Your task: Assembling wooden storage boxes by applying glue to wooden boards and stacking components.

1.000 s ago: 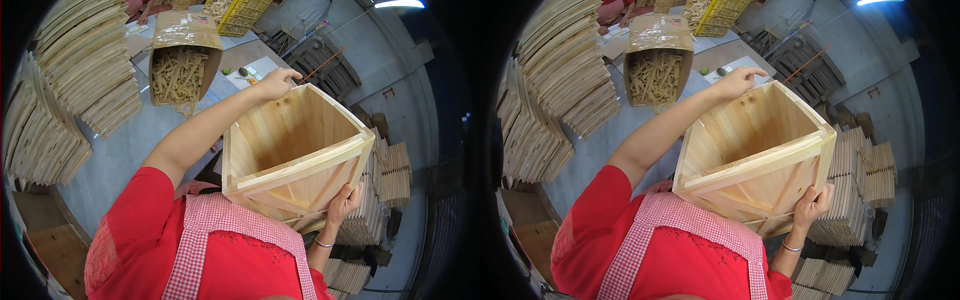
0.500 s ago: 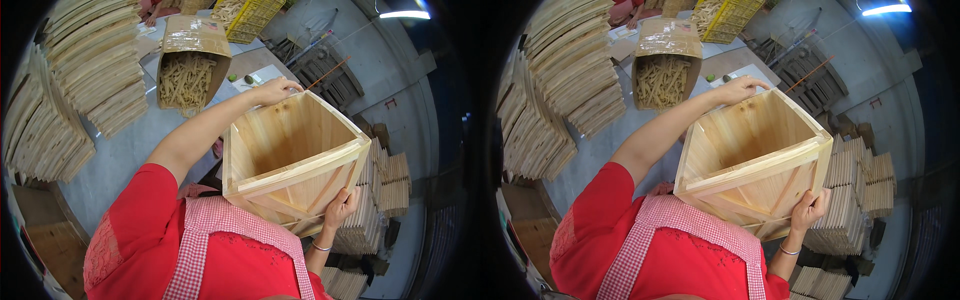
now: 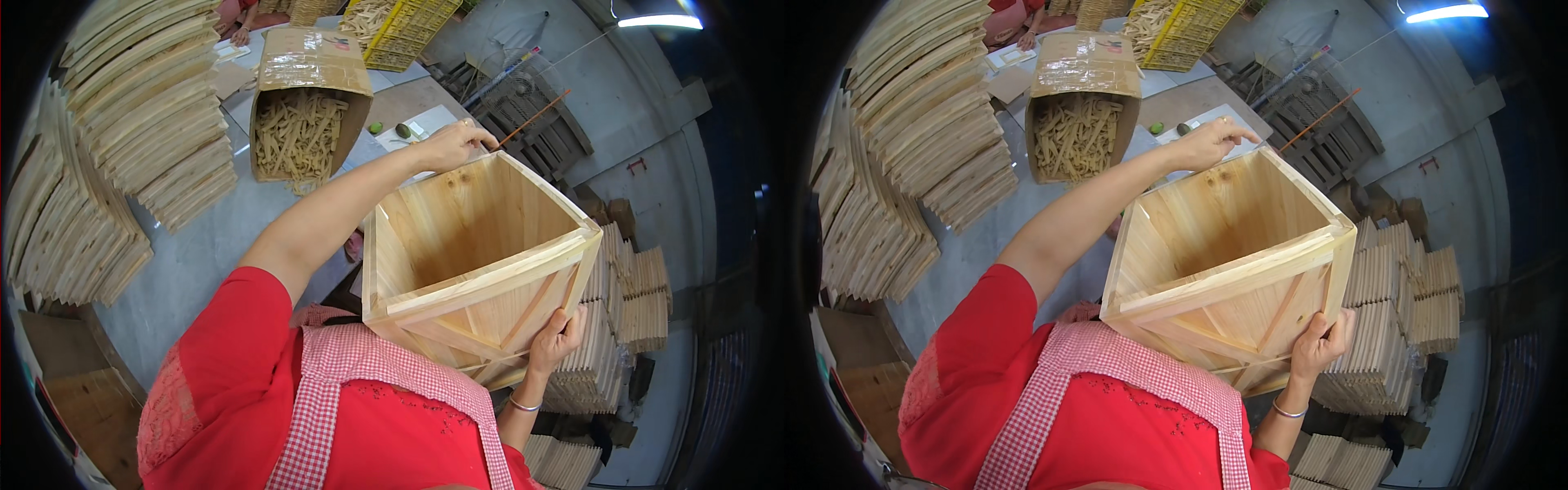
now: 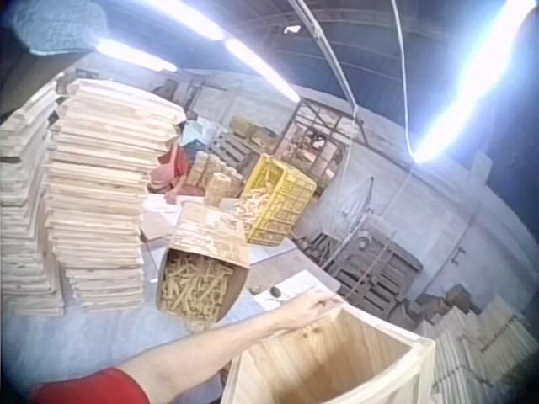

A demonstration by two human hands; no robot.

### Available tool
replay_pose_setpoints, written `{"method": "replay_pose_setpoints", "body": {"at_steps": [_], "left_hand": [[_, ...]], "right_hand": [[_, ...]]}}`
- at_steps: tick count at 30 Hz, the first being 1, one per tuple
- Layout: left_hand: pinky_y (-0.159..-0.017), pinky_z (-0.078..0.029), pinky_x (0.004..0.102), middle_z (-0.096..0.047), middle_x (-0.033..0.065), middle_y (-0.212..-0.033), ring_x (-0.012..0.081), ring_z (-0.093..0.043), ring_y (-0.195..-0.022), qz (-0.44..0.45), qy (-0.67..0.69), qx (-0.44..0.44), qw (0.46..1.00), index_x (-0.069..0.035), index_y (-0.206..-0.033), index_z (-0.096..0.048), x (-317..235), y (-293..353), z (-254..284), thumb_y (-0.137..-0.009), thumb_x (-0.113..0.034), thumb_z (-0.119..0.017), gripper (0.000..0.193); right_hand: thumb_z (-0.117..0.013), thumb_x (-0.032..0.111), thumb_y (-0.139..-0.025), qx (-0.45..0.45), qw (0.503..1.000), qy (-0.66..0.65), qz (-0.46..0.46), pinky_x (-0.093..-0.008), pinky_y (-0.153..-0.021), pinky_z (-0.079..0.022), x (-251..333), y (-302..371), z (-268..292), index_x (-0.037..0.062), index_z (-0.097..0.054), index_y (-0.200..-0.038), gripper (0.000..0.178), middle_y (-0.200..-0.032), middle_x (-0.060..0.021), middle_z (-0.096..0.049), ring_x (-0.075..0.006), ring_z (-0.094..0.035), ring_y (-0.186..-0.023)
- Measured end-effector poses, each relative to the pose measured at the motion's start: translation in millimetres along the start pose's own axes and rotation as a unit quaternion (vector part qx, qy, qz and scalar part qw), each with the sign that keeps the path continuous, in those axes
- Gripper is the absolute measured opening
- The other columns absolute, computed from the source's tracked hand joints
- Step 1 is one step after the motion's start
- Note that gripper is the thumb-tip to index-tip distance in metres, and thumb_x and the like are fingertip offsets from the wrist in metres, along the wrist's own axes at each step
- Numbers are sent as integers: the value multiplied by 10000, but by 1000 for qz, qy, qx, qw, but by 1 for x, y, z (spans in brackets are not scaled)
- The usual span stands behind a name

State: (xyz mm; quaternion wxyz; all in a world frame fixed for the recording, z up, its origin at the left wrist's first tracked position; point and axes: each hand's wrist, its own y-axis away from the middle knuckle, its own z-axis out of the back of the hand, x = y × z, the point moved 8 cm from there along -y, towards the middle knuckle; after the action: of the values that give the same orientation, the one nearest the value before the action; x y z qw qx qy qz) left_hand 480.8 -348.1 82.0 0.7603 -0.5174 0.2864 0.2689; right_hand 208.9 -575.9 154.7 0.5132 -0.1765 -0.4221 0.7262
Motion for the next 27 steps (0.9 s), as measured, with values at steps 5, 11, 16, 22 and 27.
{"method": "replay_pose_setpoints", "body": {"at_steps": [5, 11, 16, 22, 27], "left_hand": [[-880, -453, 369, -567, 154, -962, 288, -567, -974, -27, 2, 19, 999, -125, -1104, -691, 5, -5, -6, -872, -8, -464, 346], [-879, -454, 368, -570, 152, -957, 289, -566, -967, -3, 2, 3, 1000, -117, -1037, -716, 17, -6, -6, -851, 11, -454, 346], [-875, -445, 361, -554, 131, -989, 256, -556, -959, 18, 51, -30, 998, -100, -1049, -700, 16, -8, 2, -850, 51, -449, 354], [-873, -429, 352, -551, 116, -961, 255, -534, -959, -8, 26, -1, 1000, -105, -1008, -708, 16, -7, -2, -857, 44, -455, 331], [-879, -456, 357, -605, 147, -939, 290, -568, -948, -22, 14, -12, 1000, -117, -956, -737, 14, -7, -4, -827, 47, -468, 341]], "right_hand": [[-487, 405, -1015, -6, 1000, -3, -4, -331, -579, -333, -7, 2, -2, -49, -527, -822, 494, -761, -103, -416, -219, -420, -663], [-496, 393, -1012, 6, 1000, 7, -12, -331, -586, -349, -13, 4, -4, -48, -538, -832, 478, -770, -109, -435, -224, -439, -675], [-496, 394, -1013, 5, 1000, -4, -28, -327, -584, -343, -19, 5, -7, -46, -543, -835, 477, -769, -103, -426, -215, -426, -671], [-496, 399, -1013, 9, 999, 3, -32, -323, -585, -336, -17, 4, -8, -46, -538, -830, 483, -766, -102, -420, -209, -419, -670], [-495, 394, -1013, 11, 999, -2, -36, -322, -583, -334, -23, 6, -10, -45, -529, -818, 482, -767, -103, -419, -210, -419, -669]]}}
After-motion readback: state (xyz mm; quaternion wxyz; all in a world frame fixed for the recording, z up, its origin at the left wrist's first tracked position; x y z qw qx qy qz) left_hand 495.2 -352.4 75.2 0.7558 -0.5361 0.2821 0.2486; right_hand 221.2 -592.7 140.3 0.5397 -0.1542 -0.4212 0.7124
